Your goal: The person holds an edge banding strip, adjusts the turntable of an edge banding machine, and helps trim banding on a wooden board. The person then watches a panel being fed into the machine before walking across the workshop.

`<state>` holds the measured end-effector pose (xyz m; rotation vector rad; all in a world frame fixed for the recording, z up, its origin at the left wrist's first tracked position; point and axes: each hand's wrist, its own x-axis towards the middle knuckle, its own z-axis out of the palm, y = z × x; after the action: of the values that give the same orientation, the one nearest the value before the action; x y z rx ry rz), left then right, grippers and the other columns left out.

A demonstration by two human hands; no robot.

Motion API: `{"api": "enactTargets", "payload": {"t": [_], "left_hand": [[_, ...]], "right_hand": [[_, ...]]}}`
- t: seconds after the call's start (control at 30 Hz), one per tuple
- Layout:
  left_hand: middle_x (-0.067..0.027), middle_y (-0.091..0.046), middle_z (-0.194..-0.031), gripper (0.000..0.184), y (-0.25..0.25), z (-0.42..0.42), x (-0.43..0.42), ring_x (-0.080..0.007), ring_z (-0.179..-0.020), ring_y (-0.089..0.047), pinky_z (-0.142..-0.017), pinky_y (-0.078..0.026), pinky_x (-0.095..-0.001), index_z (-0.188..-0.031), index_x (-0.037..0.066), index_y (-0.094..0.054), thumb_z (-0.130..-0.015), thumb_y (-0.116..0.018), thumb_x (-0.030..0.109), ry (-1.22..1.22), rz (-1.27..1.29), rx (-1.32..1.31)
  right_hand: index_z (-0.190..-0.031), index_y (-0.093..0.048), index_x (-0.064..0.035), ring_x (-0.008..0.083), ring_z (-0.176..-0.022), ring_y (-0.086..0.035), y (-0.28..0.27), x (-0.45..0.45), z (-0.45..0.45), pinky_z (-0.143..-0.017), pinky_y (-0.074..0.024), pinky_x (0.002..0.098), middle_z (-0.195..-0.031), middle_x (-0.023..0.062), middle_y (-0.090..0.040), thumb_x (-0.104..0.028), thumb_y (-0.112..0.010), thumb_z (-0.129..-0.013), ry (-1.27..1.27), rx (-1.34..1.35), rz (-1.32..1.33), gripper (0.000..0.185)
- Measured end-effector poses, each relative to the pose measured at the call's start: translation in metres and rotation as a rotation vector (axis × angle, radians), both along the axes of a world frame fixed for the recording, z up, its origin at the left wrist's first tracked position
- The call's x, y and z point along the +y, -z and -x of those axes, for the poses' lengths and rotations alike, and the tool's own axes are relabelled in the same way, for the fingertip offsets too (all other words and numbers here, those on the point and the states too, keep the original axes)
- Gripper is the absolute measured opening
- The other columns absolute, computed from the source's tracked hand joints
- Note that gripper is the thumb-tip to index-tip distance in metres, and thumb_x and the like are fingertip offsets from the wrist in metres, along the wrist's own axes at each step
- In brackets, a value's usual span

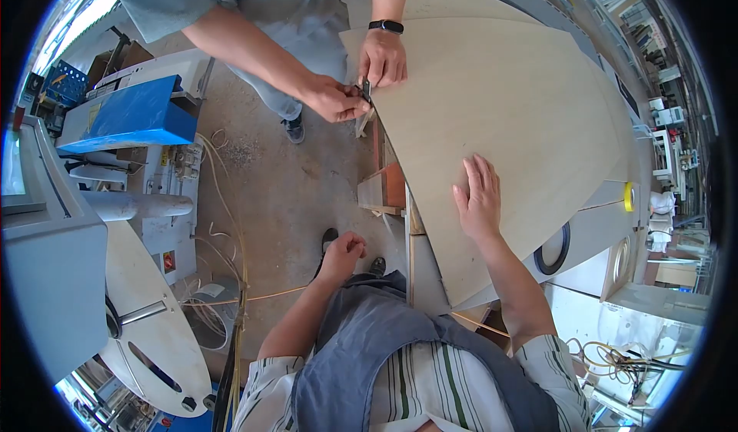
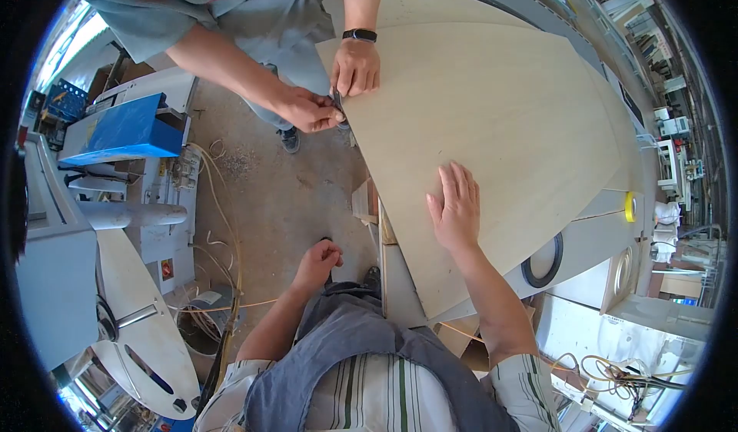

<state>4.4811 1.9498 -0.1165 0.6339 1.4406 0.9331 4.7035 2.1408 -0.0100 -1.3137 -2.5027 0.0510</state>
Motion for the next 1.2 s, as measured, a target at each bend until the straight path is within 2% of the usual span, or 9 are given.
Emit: {"api": "enactTargets", "payload": {"t": [0.53, 0.6, 0.67, 0.7, 0.83, 0.87, 0.93, 1.1, 1.2], "left_hand": [[-0.0058, -0.061, -0.074, 0.011, -0.005, 0.034, 0.069, -0.0161, -0.066, -0.055, -0.062, -0.045, -0.0272, -0.092, 0.002, -0.060, -0.083, -0.055, 0.003, -0.100, -0.178, 0.108], [-0.0064, -0.061, -0.075, 0.016, -0.025, 0.045, 0.090, -0.0188, -0.064, -0.055, -0.061, -0.045, -0.0287, -0.096, 0.002, -0.059, -0.081, -0.056, 0.001, -0.138, -0.339, 0.404], [-0.0098, -0.062, -0.091, 0.030, -0.047, 0.057, 0.114, -0.0243, -0.074, -0.057, -0.068, -0.047, -0.0322, -0.108, 0.003, -0.055, -0.078, -0.058, 0.000, -0.115, -0.392, 0.619], [-0.0098, -0.062, -0.091, 0.030, -0.049, 0.062, 0.128, -0.0243, -0.074, -0.057, -0.068, -0.047, -0.0322, -0.108, 0.003, -0.055, -0.078, -0.058, 0.000, -0.115, -0.392, 0.619], [-0.0147, -0.054, -0.117, 0.057, -0.051, 0.079, 0.190, -0.0313, -0.097, -0.056, -0.083, -0.047, -0.0391, -0.128, 0.004, -0.043, -0.074, -0.062, 0.002, -0.159, -0.913, 1.161], [-0.0147, -0.054, -0.117, 0.057, -0.050, 0.082, 0.202, -0.0313, -0.097, -0.056, -0.083, -0.047, -0.0391, -0.128, 0.004, -0.043, -0.074, -0.062, 0.002, -0.160, -0.914, 1.160], [-0.0122, -0.059, -0.104, 0.041, -0.046, 0.086, 0.221, -0.0307, -0.092, -0.057, -0.081, -0.046, -0.0404, -0.114, 0.004, -0.052, -0.075, -0.063, 0.005, -0.169, -0.883, 1.179], [-0.0088, -0.061, -0.088, 0.019, -0.056, 0.102, 0.236, -0.0286, -0.084, -0.058, -0.077, -0.045, -0.0399, -0.093, 0.004, -0.056, -0.075, -0.062, 0.009, -0.001, -0.723, 1.174], [-0.0078, -0.060, -0.081, 0.013, -0.063, 0.113, 0.245, -0.0275, -0.080, -0.057, -0.074, -0.045, -0.0386, -0.085, 0.005, -0.054, -0.075, -0.061, 0.010, 0.114, -0.848, 1.281]], "right_hand": [[-0.131, -0.045, -0.0045, 0.0348, -0.126, -0.040, -0.002, 0.001, 0.001, -0.104, -0.0338, 0.0432, -0.138, 0.0161, -0.042, -0.015, -0.059, -0.086, -0.011, 0.017, 0.003, 0.049], [-0.132, -0.045, -0.0044, 0.0347, -0.127, -0.039, -0.003, 0.001, 0.002, -0.104, -0.0338, 0.0428, -0.139, 0.0159, -0.042, -0.013, -0.059, -0.085, -0.008, 0.020, 0.010, 0.049], [-0.132, -0.045, -0.0043, 0.0347, -0.127, -0.039, -0.002, 0.000, 0.004, -0.104, -0.0337, 0.0427, -0.139, 0.0158, -0.042, -0.013, -0.058, -0.085, -0.002, 0.020, 0.013, 0.049], [-0.132, -0.045, -0.0042, 0.0346, -0.127, -0.039, -0.003, 0.000, 0.004, -0.104, -0.0336, 0.0425, -0.139, 0.0157, -0.042, -0.012, -0.058, -0.085, 0.003, 0.019, 0.015, 0.050], [-0.132, -0.045, -0.0042, 0.0346, -0.127, -0.039, -0.001, 0.000, 0.004, -0.104, -0.0335, 0.0423, -0.139, 0.0154, -0.041, -0.012, -0.058, -0.085, 0.008, 0.022, 0.014, 0.050], [-0.132, -0.045, -0.0042, 0.0346, -0.127, -0.039, 0.001, 0.000, 0.003, -0.105, -0.0334, 0.0422, -0.140, 0.0153, -0.041, -0.012, -0.058, -0.085, 0.003, 0.027, 0.009, 0.050], [-0.133, -0.045, -0.0042, 0.0346, -0.127, -0.039, 0.002, 0.002, 0.003, -0.105, -0.0334, 0.0421, -0.140, 0.0151, -0.041, -0.012, -0.058, -0.085, -0.003, 0.035, -0.001, 0.051], [-0.130, -0.047, -0.0034, 0.0336, -0.126, -0.041, 0.002, 0.003, 0.005, -0.104, -0.0340, 0.0423, -0.138, 0.0152, -0.043, -0.014, -0.061, -0.081, 0.013, 0.008, -0.033, 0.051], [-0.130, -0.047, -0.0038, 0.0339, -0.126, -0.041, 0.002, 0.005, 0.005, -0.104, -0.0336, 0.0426, -0.138, 0.0153, -0.043, -0.014, -0.060, -0.081, 0.025, -0.011, -0.027, 0.052]]}}
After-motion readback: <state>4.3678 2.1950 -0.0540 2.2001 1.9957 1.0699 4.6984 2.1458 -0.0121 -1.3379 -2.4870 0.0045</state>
